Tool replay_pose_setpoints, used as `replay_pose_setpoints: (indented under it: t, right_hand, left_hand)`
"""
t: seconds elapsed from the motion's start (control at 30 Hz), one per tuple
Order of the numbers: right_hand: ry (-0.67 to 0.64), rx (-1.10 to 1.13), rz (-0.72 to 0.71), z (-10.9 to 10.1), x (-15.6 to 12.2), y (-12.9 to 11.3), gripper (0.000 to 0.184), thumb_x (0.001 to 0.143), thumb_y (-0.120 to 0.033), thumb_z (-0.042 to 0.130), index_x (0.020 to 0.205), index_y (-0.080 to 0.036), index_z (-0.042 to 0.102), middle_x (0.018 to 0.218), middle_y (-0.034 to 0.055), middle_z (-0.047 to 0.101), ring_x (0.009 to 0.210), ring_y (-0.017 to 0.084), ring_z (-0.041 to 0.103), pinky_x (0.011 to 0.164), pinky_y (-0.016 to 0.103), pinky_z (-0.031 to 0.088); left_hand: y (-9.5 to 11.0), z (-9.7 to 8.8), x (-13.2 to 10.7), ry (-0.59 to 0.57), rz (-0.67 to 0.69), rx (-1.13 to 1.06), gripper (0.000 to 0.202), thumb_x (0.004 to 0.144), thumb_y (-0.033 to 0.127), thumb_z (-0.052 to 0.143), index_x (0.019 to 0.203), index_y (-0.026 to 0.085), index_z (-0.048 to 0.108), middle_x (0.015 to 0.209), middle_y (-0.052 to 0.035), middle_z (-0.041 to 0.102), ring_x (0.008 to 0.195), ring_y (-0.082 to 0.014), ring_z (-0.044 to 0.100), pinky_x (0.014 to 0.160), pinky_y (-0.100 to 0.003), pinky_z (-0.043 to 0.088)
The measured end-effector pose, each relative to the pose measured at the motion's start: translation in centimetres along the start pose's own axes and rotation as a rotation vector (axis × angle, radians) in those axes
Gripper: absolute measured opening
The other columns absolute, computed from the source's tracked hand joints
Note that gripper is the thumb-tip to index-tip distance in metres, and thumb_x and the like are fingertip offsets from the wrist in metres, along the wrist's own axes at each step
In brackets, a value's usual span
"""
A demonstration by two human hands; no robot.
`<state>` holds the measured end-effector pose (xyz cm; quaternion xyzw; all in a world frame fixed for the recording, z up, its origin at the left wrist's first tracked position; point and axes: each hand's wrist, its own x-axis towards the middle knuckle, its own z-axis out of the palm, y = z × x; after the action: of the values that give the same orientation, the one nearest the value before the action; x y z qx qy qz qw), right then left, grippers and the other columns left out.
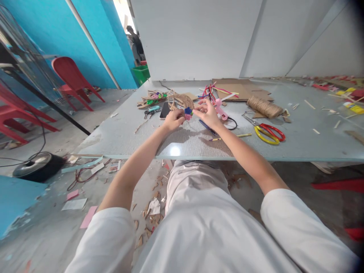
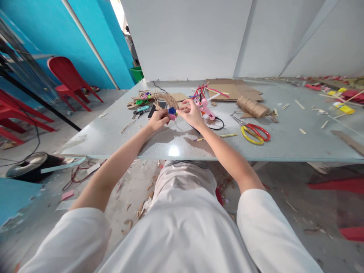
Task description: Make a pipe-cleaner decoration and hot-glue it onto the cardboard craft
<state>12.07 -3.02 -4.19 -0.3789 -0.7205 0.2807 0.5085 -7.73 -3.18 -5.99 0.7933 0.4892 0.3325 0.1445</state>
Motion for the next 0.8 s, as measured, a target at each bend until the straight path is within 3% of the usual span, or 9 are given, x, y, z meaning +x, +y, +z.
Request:
replay_pose_setpoints:
  t: [0.13, 0.27, 0.4, 0.47, 0.57, 0.8]
  right_hand:
    - [0.030, -0.157, -0.109, -0.26, -0.25, -0.17, 0.020, 0.081, -0.035, 0.058, 0.097, -0.024, 0.052, 0.086, 0.0029, 0.067, 0.070, 0.017, 0.061, 0.071, 0.032, 0.048]
    - [-0.086, -0.315, -0.130, -0.21, -0.40, -0.06, 0.019, 0.089, -0.028, 0.045, 0.106, -0.023, 0.054, 0.067, -0.0010, 0.062, 0.067, 0.018, 0.060, 0.072, 0.031, 0.046]
    - [-0.089, -0.452, -0.322, -0.11, -0.28, 0.11, 0.029, 0.079, -0.019, 0.058, 0.108, -0.023, 0.057, 0.092, 0.0049, 0.063, 0.091, 0.022, 0.057, 0.083, 0.035, 0.043]
    - [-0.070, -0.530, -0.393, -0.13, -0.26, 0.15, 0.024, 0.078, -0.021, 0.060, 0.103, -0.024, 0.062, 0.101, 0.0071, 0.059, 0.099, 0.024, 0.053, 0.087, 0.038, 0.041]
    - [-0.063, -0.596, -0.410, -0.18, -0.34, 0.14, 0.016, 0.083, -0.026, 0.058, 0.095, -0.024, 0.068, 0.100, 0.0076, 0.056, 0.098, 0.024, 0.051, 0.088, 0.039, 0.038]
    - [-0.076, -0.610, -0.433, -0.10, -0.37, 0.05, 0.015, 0.088, -0.027, 0.051, 0.087, -0.022, 0.066, 0.099, 0.0077, 0.055, 0.098, 0.024, 0.049, 0.087, 0.038, 0.038]
  left_hand:
    - [0.00, -0.24, -0.01, 0.076, -0.022, 0.049, 0.028, 0.091, 0.034, 0.054, 0.112, 0.014, 0.056, 0.109, -0.0074, 0.059, 0.092, -0.0175, 0.060, 0.079, -0.037, 0.052]
    - [0.05, -0.25, -0.02, 0.119, -0.022, 0.087, 0.028, 0.091, 0.033, 0.055, 0.111, 0.015, 0.057, 0.109, -0.0073, 0.059, 0.093, -0.0177, 0.060, 0.080, -0.037, 0.052]
    - [0.20, -0.17, -0.10, 0.104, -0.016, 0.107, 0.027, 0.090, 0.034, 0.055, 0.109, 0.014, 0.057, 0.105, -0.0066, 0.060, 0.089, -0.0170, 0.061, 0.078, -0.036, 0.053]
    - [0.29, -0.15, -0.15, 0.086, -0.012, 0.114, 0.027, 0.090, 0.034, 0.055, 0.109, 0.014, 0.057, 0.105, -0.0065, 0.060, 0.089, -0.0168, 0.061, 0.077, -0.036, 0.053]
    - [0.39, -0.12, -0.22, 0.057, -0.007, 0.120, 0.028, 0.090, 0.034, 0.055, 0.110, 0.014, 0.057, 0.106, -0.0066, 0.060, 0.090, -0.0171, 0.061, 0.077, -0.036, 0.053]
    - [0.31, -0.06, -0.20, 0.020, -0.019, 0.107, 0.028, 0.091, 0.034, 0.055, 0.111, 0.015, 0.056, 0.109, -0.0072, 0.059, 0.092, -0.0177, 0.060, 0.079, -0.037, 0.052]
